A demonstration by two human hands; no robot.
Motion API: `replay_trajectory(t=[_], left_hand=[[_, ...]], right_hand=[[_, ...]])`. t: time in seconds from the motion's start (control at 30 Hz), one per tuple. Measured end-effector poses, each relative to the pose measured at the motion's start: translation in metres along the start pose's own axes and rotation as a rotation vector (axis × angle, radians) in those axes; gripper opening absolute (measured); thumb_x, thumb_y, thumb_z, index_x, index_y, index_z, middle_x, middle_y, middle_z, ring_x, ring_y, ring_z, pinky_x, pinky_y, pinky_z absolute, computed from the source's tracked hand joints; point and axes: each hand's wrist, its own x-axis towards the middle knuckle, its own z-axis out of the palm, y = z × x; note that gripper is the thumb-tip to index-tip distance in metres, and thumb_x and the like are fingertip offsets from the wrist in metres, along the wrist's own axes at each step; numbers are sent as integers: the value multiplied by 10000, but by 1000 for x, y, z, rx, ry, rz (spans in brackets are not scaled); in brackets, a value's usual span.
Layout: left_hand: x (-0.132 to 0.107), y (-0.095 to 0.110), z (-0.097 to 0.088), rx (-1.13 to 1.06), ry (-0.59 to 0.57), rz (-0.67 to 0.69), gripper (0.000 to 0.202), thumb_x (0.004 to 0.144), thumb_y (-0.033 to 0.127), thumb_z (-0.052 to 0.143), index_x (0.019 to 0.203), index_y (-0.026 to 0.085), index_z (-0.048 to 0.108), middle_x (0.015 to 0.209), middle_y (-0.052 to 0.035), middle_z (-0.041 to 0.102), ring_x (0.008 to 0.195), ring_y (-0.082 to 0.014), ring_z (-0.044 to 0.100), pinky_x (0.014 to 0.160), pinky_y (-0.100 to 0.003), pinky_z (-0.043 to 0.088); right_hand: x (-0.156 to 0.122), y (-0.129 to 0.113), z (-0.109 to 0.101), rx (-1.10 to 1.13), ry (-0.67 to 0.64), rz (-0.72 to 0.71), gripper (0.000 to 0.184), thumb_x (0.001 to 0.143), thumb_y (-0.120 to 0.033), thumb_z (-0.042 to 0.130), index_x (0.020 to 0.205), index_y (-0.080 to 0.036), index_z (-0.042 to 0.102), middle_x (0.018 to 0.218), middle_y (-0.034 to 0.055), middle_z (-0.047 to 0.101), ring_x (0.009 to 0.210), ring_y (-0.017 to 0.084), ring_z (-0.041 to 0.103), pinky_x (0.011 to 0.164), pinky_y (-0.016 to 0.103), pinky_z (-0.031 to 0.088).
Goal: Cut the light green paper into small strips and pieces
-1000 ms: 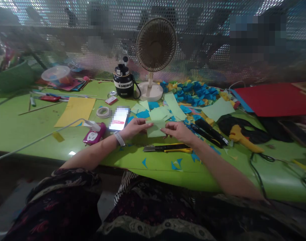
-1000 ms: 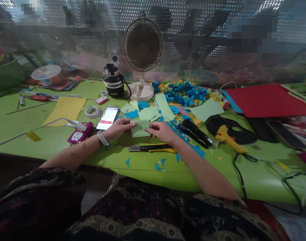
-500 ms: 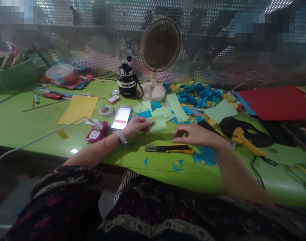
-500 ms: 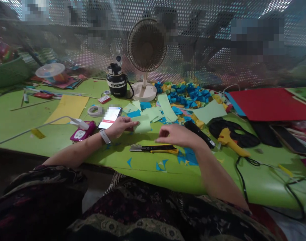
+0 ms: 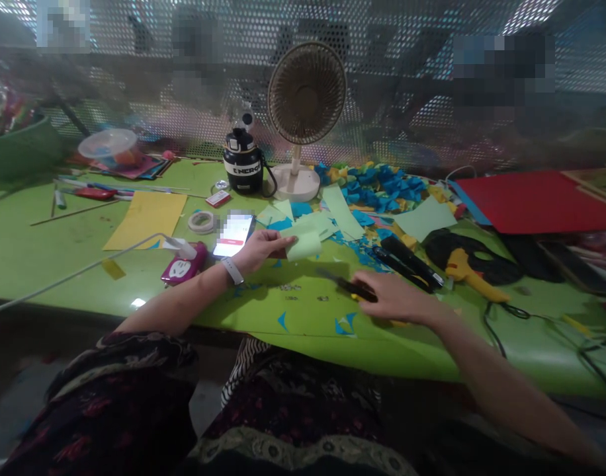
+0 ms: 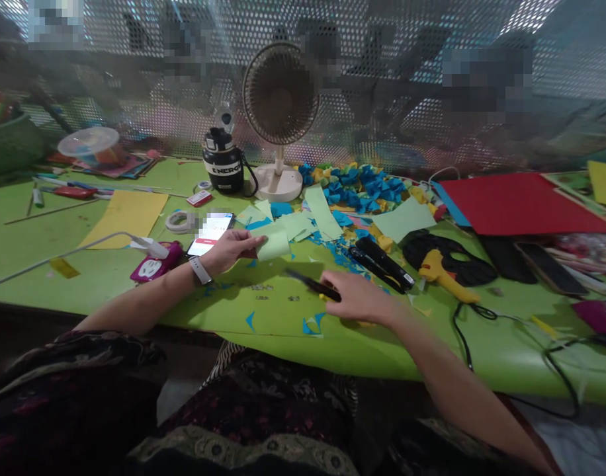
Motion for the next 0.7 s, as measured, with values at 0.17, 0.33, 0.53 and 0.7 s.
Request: replay_trajectory(t=[0.17, 0.33, 0.53, 0.7], left_hand=[[3, -6, -2, 43, -9, 5, 426, 643, 461, 869, 650, 127, 605, 662, -11, 676, 593, -87, 629, 648, -243, 546], [3, -7, -3, 63, -11, -6, 412, 650, 463, 861, 660, 131, 617, 673, -17, 679, 599, -91, 628, 656, -254, 551], [4, -9, -3, 73, -16, -12, 416, 653, 460, 861, 658, 130, 608, 660, -10, 672, 595, -88, 628, 653, -249, 554], [4, -9, -3, 84, -25, -12, 409, 664, 460, 854, 658, 133, 608, 659, -8, 673, 586, -82, 621, 643, -239, 550]], right_hand=[[-18, 25, -2, 149, 458, -13, 325, 850, -394, 551, 1097, -199, 634, 1055, 92, 709, 914, 254, 677, 810, 359, 525], [-14, 30, 6, 45, 562, -43, 358, 871, -403, 572, 1149, -201, 675, 1066, 105, 711, 952, 275, 684, 864, 403, 540], [-9, 31, 13, 20, 569, -123, 359, 892, -374, 570, 1178, -190, 684, 1030, 101, 709, 909, 243, 687, 808, 361, 554], [-10, 30, 10, 24, 557, -131, 368, 891, -379, 574, 1191, -199, 686, 1012, 96, 710, 889, 242, 684, 791, 363, 552]])
